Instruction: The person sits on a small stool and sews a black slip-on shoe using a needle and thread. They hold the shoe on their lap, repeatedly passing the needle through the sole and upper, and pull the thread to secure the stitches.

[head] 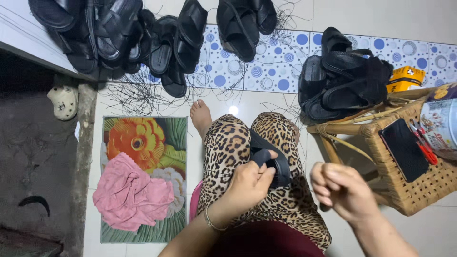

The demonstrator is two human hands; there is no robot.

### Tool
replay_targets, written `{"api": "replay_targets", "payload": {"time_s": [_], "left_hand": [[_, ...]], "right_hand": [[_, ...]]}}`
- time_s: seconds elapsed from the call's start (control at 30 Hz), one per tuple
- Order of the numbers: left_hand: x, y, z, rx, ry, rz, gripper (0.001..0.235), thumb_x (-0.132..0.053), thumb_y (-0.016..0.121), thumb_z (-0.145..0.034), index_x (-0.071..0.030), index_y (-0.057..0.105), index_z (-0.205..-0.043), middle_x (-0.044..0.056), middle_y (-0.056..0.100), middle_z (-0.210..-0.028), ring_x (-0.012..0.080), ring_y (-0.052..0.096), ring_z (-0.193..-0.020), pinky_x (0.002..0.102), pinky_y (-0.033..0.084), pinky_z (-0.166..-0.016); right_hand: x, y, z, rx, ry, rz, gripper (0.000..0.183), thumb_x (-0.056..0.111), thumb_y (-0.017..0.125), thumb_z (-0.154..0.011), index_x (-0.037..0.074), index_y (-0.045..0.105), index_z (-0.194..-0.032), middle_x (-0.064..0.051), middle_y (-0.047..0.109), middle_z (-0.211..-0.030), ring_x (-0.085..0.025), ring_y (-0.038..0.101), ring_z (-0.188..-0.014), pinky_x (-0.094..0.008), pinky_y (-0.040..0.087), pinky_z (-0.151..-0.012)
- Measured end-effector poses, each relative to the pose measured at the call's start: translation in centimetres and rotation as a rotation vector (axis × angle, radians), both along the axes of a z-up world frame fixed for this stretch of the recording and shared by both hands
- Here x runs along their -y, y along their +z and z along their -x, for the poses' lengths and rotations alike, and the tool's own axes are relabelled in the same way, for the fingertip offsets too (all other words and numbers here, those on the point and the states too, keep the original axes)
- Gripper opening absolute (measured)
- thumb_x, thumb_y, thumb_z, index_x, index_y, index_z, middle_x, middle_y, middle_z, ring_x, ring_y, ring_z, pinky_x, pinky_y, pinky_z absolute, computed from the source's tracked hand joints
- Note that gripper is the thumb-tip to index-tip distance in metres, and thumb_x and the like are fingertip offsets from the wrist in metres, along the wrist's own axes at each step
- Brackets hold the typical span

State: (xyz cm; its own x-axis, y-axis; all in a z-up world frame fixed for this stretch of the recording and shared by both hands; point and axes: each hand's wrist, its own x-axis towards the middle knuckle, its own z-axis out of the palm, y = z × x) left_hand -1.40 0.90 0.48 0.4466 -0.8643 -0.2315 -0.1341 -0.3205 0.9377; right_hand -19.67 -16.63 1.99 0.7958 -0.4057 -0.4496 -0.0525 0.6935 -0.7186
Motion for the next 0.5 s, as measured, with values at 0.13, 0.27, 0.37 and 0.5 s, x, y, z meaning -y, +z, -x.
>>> {"api": "replay_targets", "payload": {"time_s": [0.13, 0.27, 0.37, 0.5], "left_hand": [[0.0, -0.2, -0.1, -0.256, 0.102, -0.031, 0.028, -0.016, 0.059, -0.099, -0.016, 0.063, -0.127, -0.009, 0.04, -0.064, 0.0071, 0.043, -0.06, 0.026, 0.042, -0.063], [0.0, -1.4, -0.1, -0.265, 0.165, -0.022, 0.038, -0.018, 0.072, -0.093, -0.018, 0.063, -0.13, -0.009, 0.046, -0.065, 0.0064, 0.048, -0.063, 0.026, 0.049, -0.07], [-0.1, -1.8, 0.0, -0.19, 0.173, -0.03, 0.035, -0.018, 0.072, -0.092, -0.017, 0.066, -0.126, -0.009, 0.051, -0.065, 0.0074, 0.053, -0.066, 0.027, 0.051, -0.075], [-0.3, -2.4, -0.2, -0.23, 0.196, -0.047, 0.033, -0.02, 0.072, -0.093, -0.017, 0.067, -0.126, -0.008, 0.048, -0.062, 0.0073, 0.05, -0.063, 0.027, 0.051, -0.073]], "right_hand": [[1.2, 0.1, 2.5, -0.175, 0.182, 0.534, 0.025, 0.026, 0.064, -0.094, 0.008, 0.056, -0.079, -0.01, 0.061, -0.087, -0.017, 0.055, -0.076, -0.029, 0.041, -0.065], [-2.0, 0.2, 0.6, -0.161, 0.25, 0.956, 0.02, 0.019, 0.062, -0.097, 0.006, 0.07, -0.085, -0.008, 0.072, -0.093, -0.018, 0.068, -0.091, -0.032, 0.05, -0.089], [-2.8, -1.7, 0.2, 0.044, -0.008, 0.331, 0.021, 0.013, 0.065, -0.096, -0.004, 0.065, -0.084, -0.021, 0.059, -0.096, -0.02, 0.051, -0.058, -0.023, 0.041, -0.045], [-2.6, -1.2, 0.2, 0.112, -0.066, 0.193, 0.025, 0.02, 0.065, -0.097, -0.001, 0.057, -0.084, -0.02, 0.058, -0.095, -0.02, 0.047, -0.059, -0.025, 0.037, -0.042]]}}
